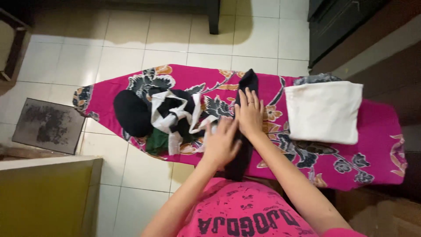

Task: The person folds several garments on a pink floral-covered ironing board. They handle a patterned top, a white shirt, a black garment, and a black-and-white bra, folding each neatly and stacking them on the board.

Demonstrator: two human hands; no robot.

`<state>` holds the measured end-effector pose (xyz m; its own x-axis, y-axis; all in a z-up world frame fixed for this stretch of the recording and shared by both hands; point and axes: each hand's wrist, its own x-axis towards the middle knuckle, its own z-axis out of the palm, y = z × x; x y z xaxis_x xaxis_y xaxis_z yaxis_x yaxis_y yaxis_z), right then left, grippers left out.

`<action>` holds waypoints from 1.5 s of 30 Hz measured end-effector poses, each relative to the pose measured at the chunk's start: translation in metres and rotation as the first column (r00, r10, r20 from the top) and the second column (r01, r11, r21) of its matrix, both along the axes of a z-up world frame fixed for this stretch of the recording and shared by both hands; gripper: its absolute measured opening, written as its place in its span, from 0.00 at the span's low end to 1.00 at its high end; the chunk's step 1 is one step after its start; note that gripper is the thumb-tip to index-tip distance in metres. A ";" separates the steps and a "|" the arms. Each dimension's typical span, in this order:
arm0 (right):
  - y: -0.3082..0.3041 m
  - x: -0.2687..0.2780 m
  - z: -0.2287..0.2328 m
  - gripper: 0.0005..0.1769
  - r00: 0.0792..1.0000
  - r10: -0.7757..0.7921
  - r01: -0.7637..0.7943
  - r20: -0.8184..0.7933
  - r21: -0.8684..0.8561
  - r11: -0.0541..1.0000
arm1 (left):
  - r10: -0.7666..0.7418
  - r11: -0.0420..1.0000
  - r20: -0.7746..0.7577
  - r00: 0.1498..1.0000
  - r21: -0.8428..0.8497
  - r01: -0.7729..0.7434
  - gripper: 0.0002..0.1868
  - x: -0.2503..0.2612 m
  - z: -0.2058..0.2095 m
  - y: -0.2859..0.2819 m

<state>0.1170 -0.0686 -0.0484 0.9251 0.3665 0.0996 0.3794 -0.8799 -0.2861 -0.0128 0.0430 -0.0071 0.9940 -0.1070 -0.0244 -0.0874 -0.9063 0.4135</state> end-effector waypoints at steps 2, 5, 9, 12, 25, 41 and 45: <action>0.026 -0.019 0.025 0.34 0.994 0.112 -0.112 0.013 0.219 0.969 | 0.275 0.957 0.148 0.950 0.053 -0.285 0.42 0.004 0.018 0.045; 0.088 -0.046 0.035 0.46 0.934 0.353 -0.311 -0.045 0.382 0.870 | 0.484 0.852 0.274 0.831 0.068 -0.519 0.41 -0.004 0.022 0.118; 0.135 -0.068 0.025 0.45 0.917 0.383 -0.379 -0.112 0.051 0.924 | 0.332 0.921 0.239 0.912 0.127 -0.369 0.33 -0.020 -0.024 0.184; 0.136 -0.063 0.023 0.34 0.936 0.236 -0.189 -0.262 0.192 0.963 | 0.341 0.938 0.054 0.939 -0.085 -0.336 0.22 -0.017 -0.005 0.209; 0.101 -0.036 0.095 0.18 0.948 0.203 0.092 -0.247 0.820 0.566 | -0.008 0.443 -0.185 0.983 -0.882 -0.163 0.31 0.014 0.076 0.272; 0.134 -0.058 0.172 0.14 0.764 0.567 -0.002 -0.309 0.877 0.481 | -0.131 0.849 0.555 0.821 -0.365 0.382 0.36 0.035 0.056 0.219; 0.126 -0.053 0.224 0.14 0.855 0.367 0.057 -0.366 0.770 0.635 | -0.166 0.795 -0.216 0.962 -0.607 0.001 0.24 0.040 0.064 0.238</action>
